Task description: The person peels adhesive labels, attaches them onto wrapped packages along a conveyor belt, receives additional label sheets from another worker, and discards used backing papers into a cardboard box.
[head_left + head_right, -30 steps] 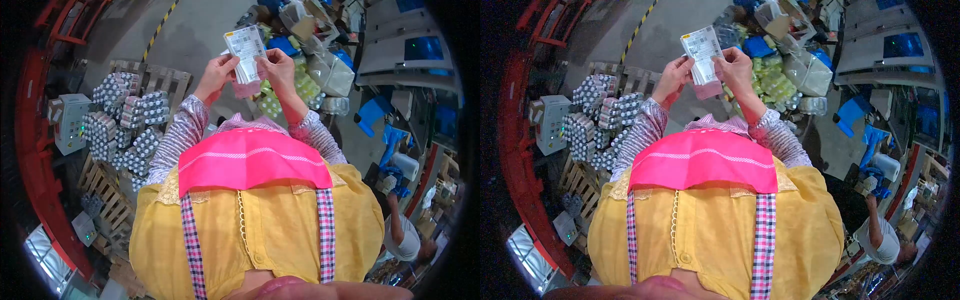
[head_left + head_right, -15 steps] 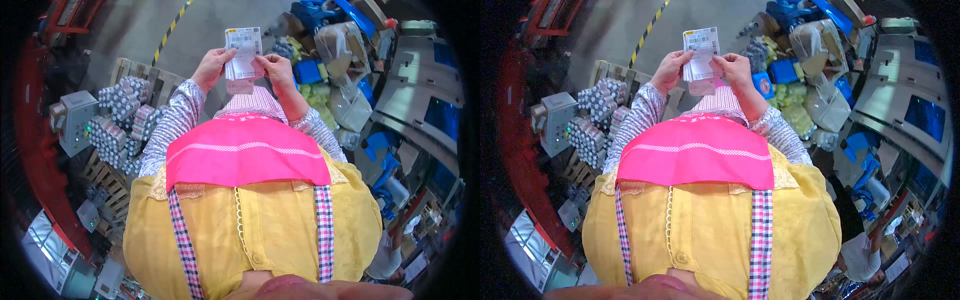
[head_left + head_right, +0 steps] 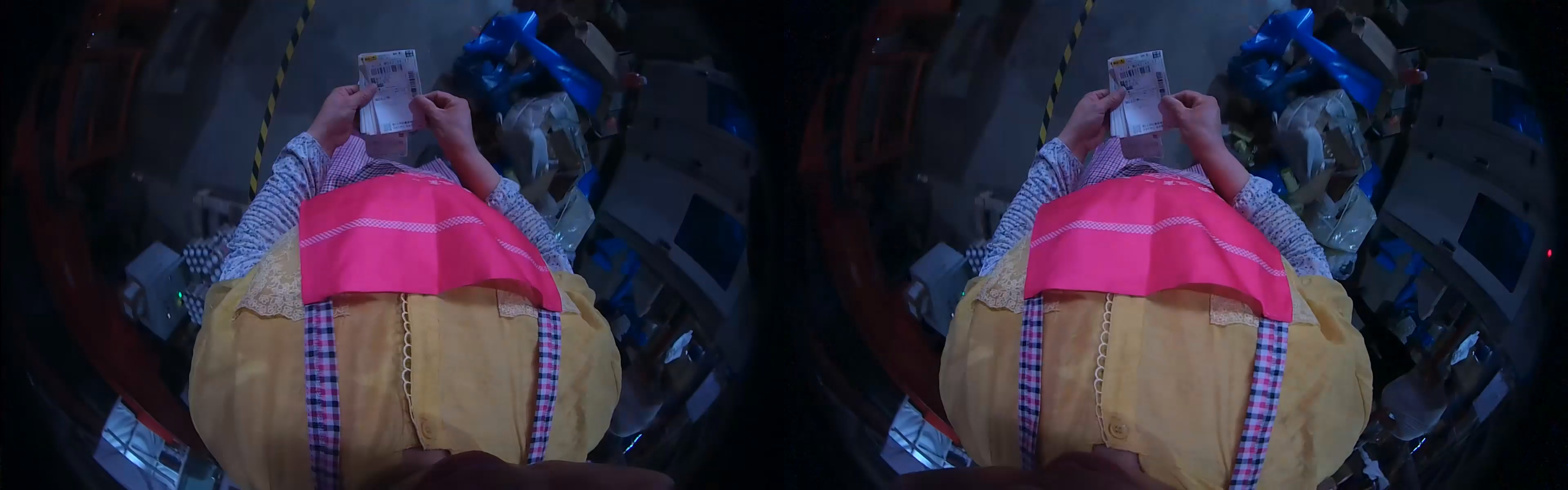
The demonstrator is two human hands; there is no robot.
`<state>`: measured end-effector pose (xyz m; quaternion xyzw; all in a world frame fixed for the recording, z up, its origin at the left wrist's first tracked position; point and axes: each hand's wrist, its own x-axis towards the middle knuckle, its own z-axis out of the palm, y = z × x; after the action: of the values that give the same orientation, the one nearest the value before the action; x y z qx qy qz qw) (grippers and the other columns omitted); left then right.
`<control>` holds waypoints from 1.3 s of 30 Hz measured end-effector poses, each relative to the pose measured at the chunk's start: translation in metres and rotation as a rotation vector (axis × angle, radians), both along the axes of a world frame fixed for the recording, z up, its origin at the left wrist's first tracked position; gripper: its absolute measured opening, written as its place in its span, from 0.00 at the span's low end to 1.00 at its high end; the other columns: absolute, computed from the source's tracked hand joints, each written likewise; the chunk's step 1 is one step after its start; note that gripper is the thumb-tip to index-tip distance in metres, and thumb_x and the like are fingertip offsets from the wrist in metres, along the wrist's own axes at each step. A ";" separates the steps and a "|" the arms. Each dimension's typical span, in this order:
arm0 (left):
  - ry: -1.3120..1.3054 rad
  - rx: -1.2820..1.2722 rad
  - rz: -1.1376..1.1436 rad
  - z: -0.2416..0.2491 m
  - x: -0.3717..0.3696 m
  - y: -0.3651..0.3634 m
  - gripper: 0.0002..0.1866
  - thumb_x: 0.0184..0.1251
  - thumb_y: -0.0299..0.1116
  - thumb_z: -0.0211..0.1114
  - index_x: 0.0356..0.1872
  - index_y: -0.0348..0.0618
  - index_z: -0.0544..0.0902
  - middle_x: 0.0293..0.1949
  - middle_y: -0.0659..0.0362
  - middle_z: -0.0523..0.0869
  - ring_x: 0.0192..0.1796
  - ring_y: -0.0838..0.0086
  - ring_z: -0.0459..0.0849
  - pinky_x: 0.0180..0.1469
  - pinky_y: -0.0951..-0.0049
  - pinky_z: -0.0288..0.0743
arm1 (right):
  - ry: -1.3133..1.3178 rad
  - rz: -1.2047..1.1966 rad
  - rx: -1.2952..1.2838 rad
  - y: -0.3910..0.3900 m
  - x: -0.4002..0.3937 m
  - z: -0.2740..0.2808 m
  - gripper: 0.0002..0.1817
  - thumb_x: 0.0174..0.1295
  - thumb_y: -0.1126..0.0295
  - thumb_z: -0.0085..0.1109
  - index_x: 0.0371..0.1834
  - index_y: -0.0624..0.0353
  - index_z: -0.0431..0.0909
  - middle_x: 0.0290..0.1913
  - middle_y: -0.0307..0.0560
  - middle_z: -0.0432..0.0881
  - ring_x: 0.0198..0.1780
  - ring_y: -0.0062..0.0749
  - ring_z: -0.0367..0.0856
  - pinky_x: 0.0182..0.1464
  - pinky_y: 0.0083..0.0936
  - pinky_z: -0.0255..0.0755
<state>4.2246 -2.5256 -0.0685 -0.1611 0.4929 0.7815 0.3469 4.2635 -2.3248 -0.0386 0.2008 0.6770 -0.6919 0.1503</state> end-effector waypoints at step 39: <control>0.612 -0.091 -0.279 0.070 -1.252 0.496 0.14 0.68 0.37 0.60 0.35 0.32 0.83 0.27 0.64 0.82 0.29 0.85 0.74 0.29 0.77 0.69 | 0.330 -0.198 0.067 0.484 -1.178 0.100 0.05 0.61 0.72 0.58 0.31 0.61 0.77 0.24 0.35 0.76 0.26 0.14 0.71 0.27 0.14 0.65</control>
<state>2.9728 -2.0296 0.0013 0.1346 0.6259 0.7159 0.2786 3.0860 -1.8411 0.0612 0.1549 0.6923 -0.7038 -0.0383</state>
